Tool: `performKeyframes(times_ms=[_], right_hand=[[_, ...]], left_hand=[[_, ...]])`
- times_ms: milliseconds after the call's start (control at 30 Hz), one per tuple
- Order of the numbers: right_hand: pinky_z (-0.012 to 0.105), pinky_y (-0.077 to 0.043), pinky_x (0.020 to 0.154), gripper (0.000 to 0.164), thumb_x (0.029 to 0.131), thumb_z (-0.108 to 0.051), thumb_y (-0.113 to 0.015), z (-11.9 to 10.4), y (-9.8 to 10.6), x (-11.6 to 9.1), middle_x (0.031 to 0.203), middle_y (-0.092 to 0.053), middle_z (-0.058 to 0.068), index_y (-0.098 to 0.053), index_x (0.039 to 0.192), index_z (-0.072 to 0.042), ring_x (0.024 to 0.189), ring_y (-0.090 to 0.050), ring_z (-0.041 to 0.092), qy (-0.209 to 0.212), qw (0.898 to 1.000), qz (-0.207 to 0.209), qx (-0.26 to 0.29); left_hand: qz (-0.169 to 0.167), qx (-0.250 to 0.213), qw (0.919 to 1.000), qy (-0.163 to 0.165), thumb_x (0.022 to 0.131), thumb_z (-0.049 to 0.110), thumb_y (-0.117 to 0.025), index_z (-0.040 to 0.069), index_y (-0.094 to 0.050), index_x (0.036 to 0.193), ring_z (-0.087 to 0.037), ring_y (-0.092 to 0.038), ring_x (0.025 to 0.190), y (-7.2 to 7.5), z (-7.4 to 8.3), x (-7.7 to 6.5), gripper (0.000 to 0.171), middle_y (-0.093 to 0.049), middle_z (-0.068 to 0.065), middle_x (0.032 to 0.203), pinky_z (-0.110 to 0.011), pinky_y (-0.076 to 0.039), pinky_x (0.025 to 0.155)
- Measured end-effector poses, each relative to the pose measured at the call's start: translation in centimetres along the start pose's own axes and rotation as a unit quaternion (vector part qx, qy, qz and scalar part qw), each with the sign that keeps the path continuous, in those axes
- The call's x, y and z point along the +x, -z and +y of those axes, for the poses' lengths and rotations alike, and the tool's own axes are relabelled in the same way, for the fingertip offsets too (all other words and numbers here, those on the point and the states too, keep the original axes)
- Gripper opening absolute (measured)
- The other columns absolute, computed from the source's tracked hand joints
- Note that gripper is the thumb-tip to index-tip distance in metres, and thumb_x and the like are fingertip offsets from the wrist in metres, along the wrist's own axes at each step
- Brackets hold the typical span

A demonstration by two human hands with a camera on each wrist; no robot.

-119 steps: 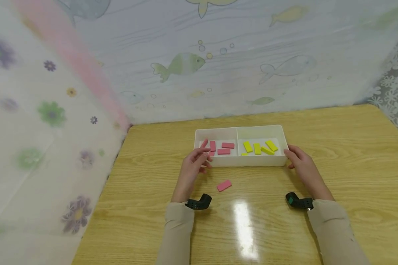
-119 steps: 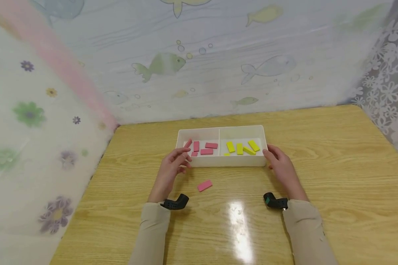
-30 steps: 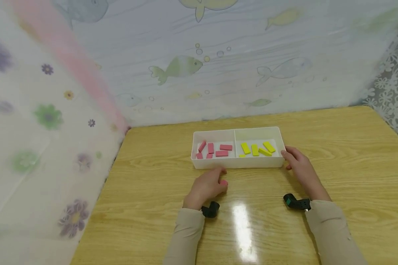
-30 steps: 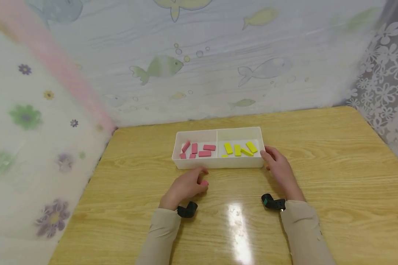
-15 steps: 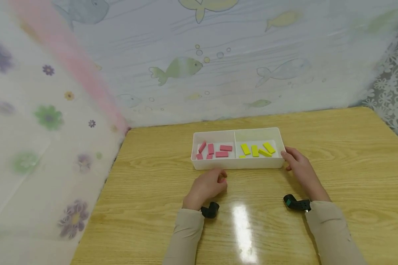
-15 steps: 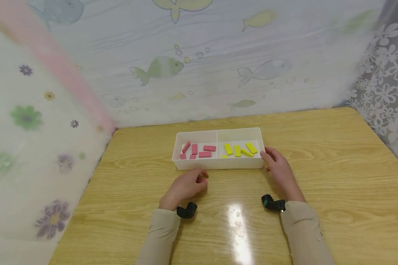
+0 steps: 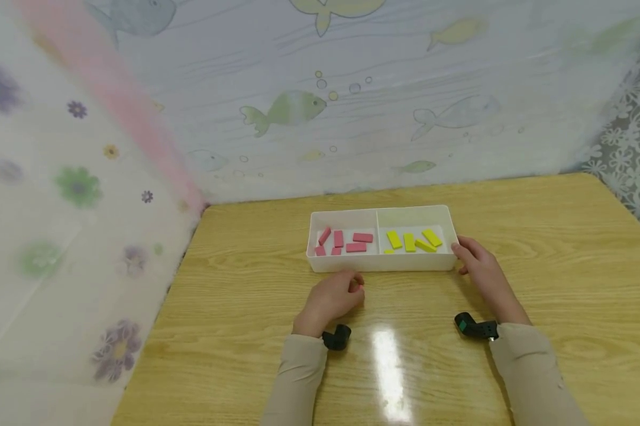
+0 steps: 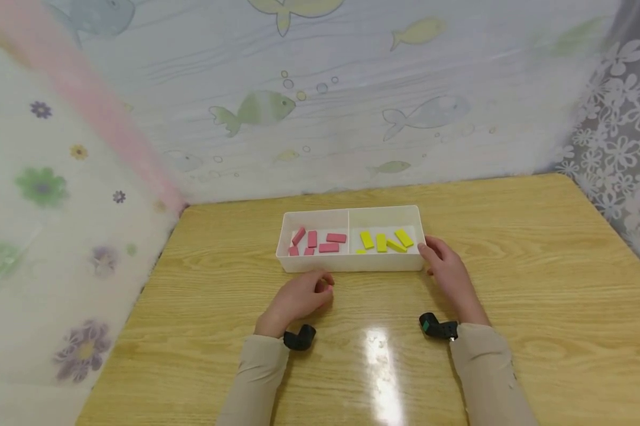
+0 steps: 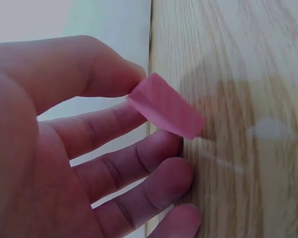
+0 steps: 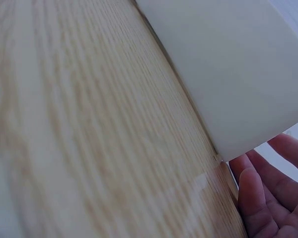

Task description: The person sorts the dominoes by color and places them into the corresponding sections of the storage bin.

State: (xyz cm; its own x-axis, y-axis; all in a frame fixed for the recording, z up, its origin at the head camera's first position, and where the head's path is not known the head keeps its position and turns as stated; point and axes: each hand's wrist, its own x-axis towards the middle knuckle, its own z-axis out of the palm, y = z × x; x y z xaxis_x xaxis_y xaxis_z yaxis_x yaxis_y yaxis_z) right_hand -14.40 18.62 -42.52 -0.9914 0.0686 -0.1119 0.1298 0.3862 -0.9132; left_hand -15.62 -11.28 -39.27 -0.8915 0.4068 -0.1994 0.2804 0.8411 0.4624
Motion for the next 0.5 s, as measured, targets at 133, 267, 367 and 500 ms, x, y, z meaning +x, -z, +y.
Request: performKeyframes(times_ms=[133,267,367,500], right_hand=[[0.038,-0.034,0.077,0.068,0.09,-0.055,-0.032,0.01,-0.03,-0.03,0.13,-0.038,0.017,-0.027,0.14,-0.009,0.086,-0.047,0.03,0.002,1.0,0.002,-0.001],[0.038,-0.034,0.077,0.067,0.09,-0.055,-0.032,-0.01,0.0,-0.07,0.13,-0.038,0.017,-0.027,0.14,-0.01,0.086,-0.047,0.03,0.006,1.0,0.004,-0.002],[0.039,-0.033,0.078,0.068,0.09,-0.055,-0.032,-0.05,0.02,-0.12,0.13,-0.038,0.017,-0.026,0.14,-0.01,0.086,-0.047,0.03,0.005,1.0,0.004,-0.002],[0.039,-0.033,0.079,0.07,0.09,-0.056,-0.032,-0.07,0.01,-0.17,0.13,-0.038,0.017,-0.026,0.141,-0.009,0.086,-0.047,0.029,-0.002,1.0,0.003,0.0]], left_hand=[[0.0,0.003,1.0,-0.005,0.084,0.028,-0.054,0.019,-0.058,0.1,-0.01,-0.047,0.068,-0.03,-0.05,0.0,0.019,-0.05,0.009,0.076,-0.024,-0.038,0.06],[0.0,0.011,0.9999,-0.01,0.083,0.03,-0.054,0.018,-0.058,0.101,-0.009,-0.047,0.068,-0.06,-0.1,0.05,0.022,-0.05,0.009,0.076,-0.023,-0.039,0.06],[-0.002,0.013,0.9999,-0.008,0.083,0.03,-0.054,0.019,-0.058,0.102,-0.009,-0.047,0.068,-0.01,-0.08,0.04,0.023,-0.05,0.009,0.075,-0.024,-0.039,0.06],[-0.005,0.013,0.9999,-0.005,0.083,0.03,-0.055,0.019,-0.057,0.102,-0.01,-0.047,0.067,0.05,-0.04,-0.02,0.022,-0.05,0.009,0.074,-0.024,-0.038,0.059]])
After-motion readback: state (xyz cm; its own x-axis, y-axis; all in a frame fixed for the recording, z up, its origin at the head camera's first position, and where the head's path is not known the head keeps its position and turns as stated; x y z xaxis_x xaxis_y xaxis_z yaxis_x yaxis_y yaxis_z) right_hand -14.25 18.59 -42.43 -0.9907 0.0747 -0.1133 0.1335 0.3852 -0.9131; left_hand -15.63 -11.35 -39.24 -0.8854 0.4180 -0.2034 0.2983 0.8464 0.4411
